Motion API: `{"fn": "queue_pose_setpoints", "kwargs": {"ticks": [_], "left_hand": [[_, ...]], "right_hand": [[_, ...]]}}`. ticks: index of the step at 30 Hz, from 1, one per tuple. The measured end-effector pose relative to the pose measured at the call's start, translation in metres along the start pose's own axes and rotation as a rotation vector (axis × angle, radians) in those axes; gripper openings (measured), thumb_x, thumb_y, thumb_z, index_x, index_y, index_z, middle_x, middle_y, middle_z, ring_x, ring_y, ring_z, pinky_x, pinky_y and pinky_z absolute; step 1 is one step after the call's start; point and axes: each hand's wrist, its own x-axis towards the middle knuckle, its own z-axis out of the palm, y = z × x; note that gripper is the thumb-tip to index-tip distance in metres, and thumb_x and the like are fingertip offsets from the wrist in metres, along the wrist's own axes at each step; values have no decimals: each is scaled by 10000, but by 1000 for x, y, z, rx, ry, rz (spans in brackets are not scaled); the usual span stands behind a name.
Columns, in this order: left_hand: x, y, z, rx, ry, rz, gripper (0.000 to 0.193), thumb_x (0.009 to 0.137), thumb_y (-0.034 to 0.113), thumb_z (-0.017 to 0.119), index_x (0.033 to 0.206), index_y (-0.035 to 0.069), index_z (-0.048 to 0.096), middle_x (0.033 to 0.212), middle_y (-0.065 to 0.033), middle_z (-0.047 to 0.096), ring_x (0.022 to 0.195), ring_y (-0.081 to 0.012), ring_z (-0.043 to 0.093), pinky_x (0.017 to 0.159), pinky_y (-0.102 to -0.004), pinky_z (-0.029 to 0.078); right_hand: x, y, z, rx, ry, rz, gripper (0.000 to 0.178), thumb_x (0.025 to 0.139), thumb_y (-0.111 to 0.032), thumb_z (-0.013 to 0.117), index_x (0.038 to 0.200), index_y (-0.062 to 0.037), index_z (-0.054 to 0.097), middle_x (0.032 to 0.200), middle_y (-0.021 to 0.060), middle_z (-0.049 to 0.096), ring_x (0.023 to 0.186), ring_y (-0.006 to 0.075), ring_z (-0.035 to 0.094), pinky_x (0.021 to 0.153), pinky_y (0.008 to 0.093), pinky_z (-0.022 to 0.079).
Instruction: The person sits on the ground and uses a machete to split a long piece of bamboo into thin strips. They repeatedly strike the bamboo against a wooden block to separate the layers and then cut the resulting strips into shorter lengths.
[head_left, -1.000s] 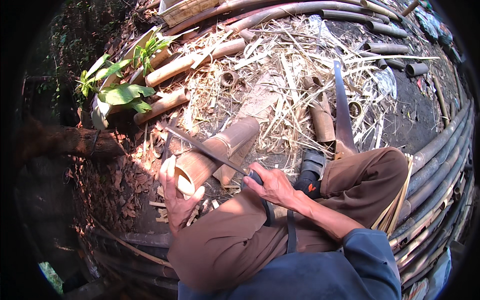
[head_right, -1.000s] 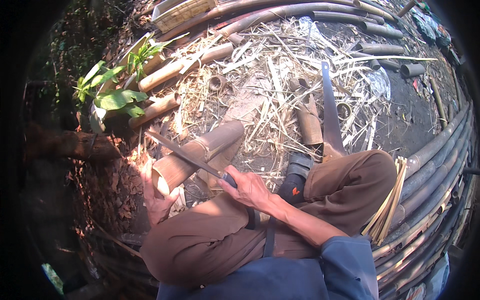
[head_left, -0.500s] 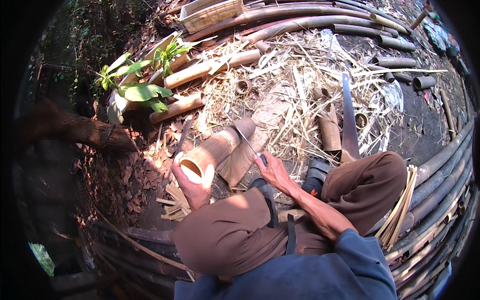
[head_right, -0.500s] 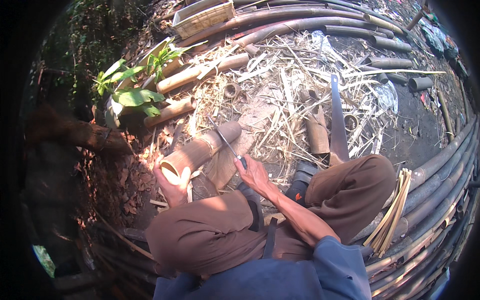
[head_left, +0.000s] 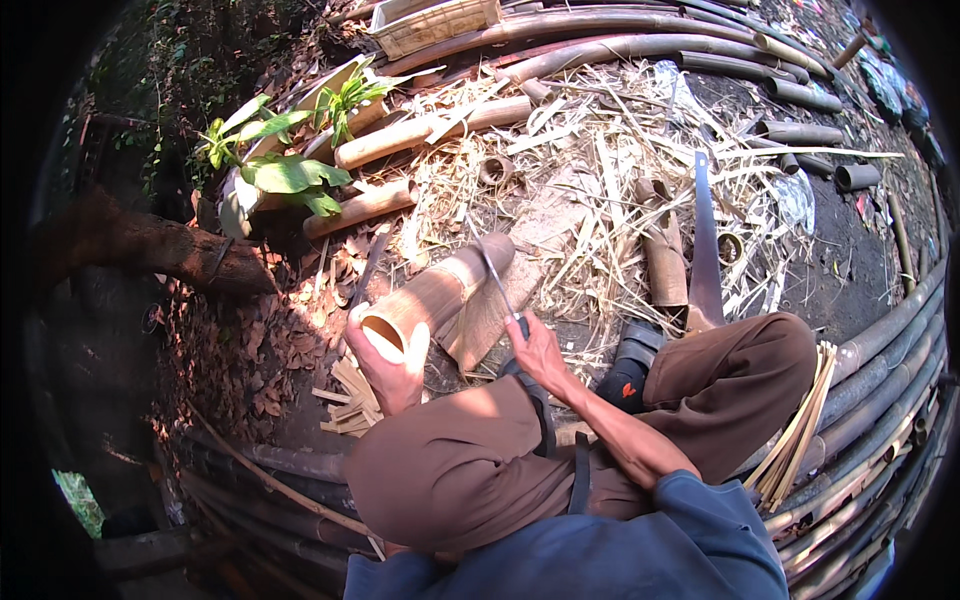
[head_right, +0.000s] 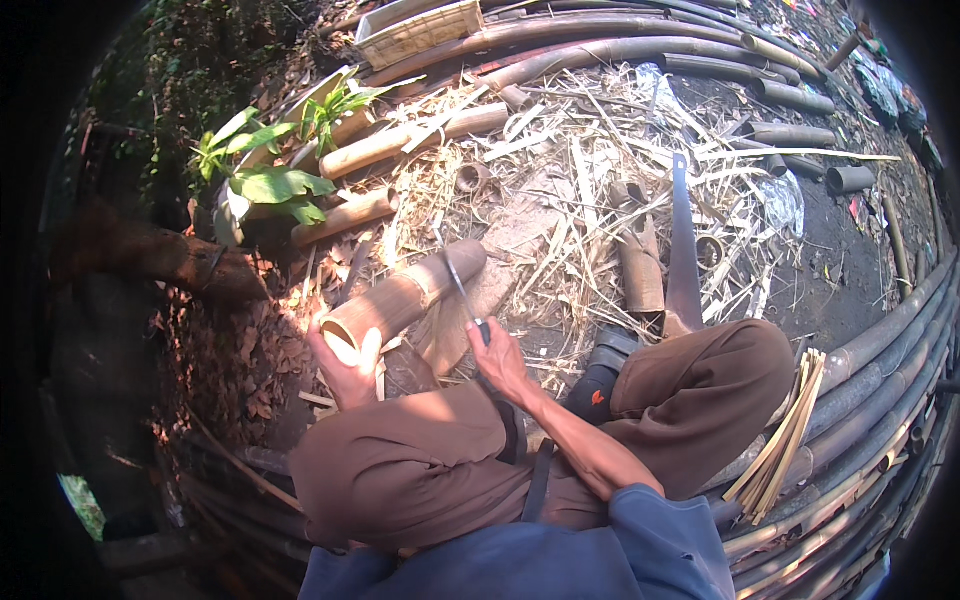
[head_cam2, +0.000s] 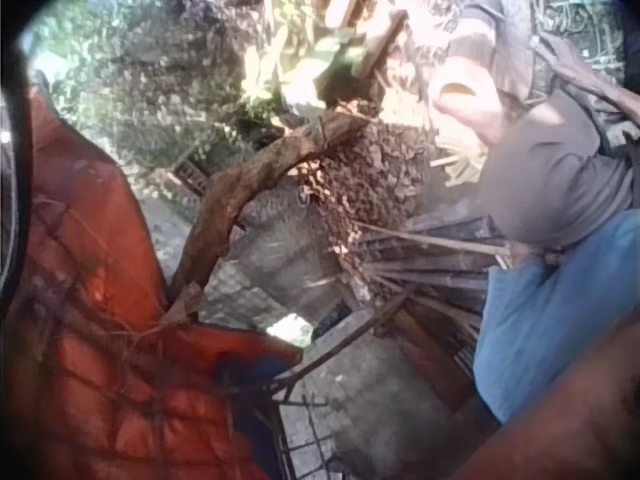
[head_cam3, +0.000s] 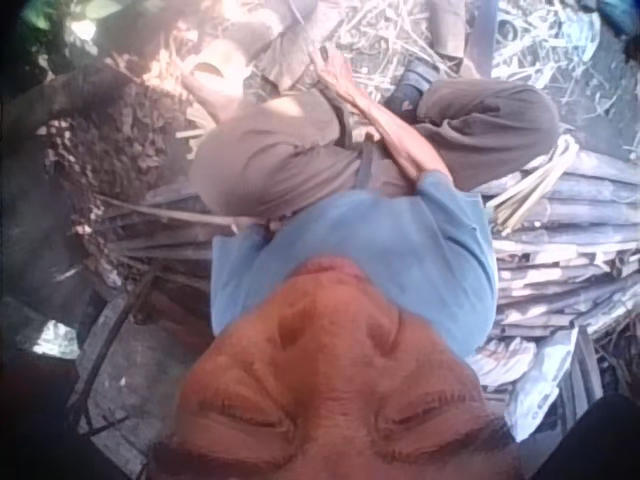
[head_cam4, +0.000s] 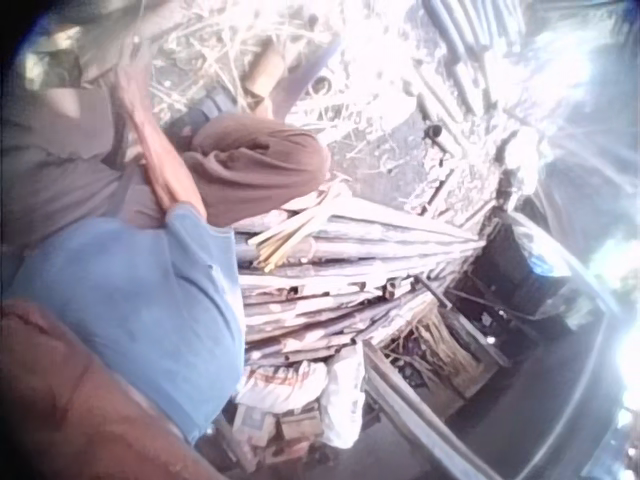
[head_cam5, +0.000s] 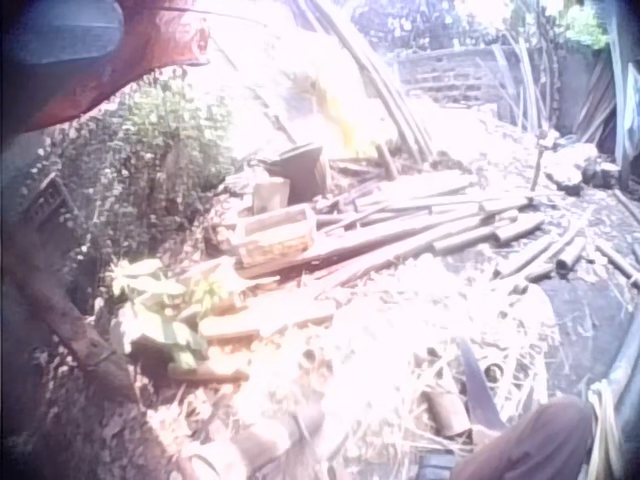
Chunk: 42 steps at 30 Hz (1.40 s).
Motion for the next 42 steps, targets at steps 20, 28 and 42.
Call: {"fn": "queue_pose_setpoints", "kwargs": {"ticks": [20, 28, 42], "left_hand": [[31, 15, -11, 80, -526, 595, 777, 584, 208, 882, 1230, 18, 495, 1247, -208, 501, 1159, -386, 504, 980, -466, 449], [51, 7, -38, 120, -235, 195, 764, 656, 131, 829, 1330, 51, 479, 1278, -204, 471, 1223, -337, 479, 1033, -437, 405], [15, 12, 10, -15, -69, 271, 908, 658, 76, 820, 1389, -34, 292, 1269, -254, 469, 1169, -378, 489, 1021, -461, 380]], "right_hand": [[-43, -42, -35, -10, -58, -179, 438, 988, -425, 490, 918, 4, 537, 624, 172, 583, 569, 329, 588, 597, 454, 463], [-24, -8, -35, -46, 45, 43, 399, 999, -399, 489, 1005, -10, 579, 637, 132, 543, 576, 228, 522, 587, 398, 443], [-45, -53, -12, -27, -10, -308, 477, 999, -456, 468, 848, -4, 493, 605, 118, 486, 552, 236, 510, 561, 397, 422]]}}
